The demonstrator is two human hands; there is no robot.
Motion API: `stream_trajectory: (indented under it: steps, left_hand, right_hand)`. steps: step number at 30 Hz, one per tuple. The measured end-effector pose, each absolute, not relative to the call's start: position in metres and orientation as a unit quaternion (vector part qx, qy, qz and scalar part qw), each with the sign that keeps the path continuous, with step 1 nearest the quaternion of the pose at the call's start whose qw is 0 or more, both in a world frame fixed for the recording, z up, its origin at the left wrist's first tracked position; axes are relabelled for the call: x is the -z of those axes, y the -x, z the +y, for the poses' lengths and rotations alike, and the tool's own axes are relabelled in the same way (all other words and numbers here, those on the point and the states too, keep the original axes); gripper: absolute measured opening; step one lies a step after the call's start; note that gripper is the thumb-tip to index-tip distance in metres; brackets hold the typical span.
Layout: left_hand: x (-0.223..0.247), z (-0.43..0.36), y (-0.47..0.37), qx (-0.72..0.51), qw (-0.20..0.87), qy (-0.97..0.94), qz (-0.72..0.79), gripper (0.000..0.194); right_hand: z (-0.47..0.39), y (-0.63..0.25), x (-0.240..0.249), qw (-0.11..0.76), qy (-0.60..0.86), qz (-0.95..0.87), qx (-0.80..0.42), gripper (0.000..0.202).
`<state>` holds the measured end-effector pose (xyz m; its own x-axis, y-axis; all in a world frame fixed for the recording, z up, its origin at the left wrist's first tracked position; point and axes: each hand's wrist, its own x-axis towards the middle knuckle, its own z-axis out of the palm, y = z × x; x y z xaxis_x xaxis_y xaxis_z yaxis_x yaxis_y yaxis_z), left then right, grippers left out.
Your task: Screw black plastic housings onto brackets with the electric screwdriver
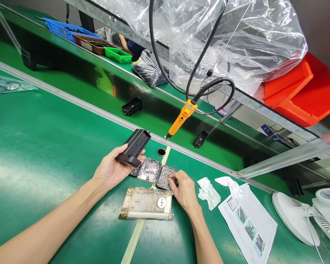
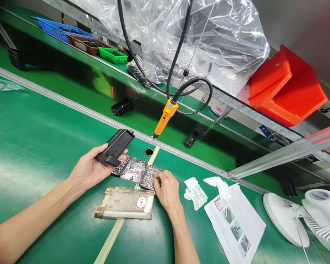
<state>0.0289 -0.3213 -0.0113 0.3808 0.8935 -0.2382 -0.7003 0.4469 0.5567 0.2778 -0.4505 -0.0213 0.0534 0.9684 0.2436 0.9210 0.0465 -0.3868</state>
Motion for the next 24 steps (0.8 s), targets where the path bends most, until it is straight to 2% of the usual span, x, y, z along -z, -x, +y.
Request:
stream_trajectory:
  steps: [9, 17, 20, 24]
  left_hand:
    - [0.006, -0.324, -0.03, -0.479, 0.815, -0.193, 0.263, 0.037]
    - [0.006, -0.324, -0.028, -0.474, 0.823, -0.198, 0.24, 0.04]
    - [0.004, -0.325, -0.029, -0.472, 0.826, -0.195, 0.237, 0.038]
    - [0.002, -0.325, -0.03, -0.47, 0.825, -0.199, 0.24, 0.036]
  right_hand:
    - [-0.452, -0.277, 0.02, 0.304, 0.683, -0.658, -0.091, 0.014]
    - [-0.493, -0.266, -0.008, 0.351, 0.631, -0.672, -0.166, 0.012]
    - [-0.505, -0.261, -0.013, 0.341, 0.57, -0.731, -0.155, 0.011]
    - [-0.509, -0.259, -0.013, 0.265, 0.539, -0.794, -0.093, 0.02]
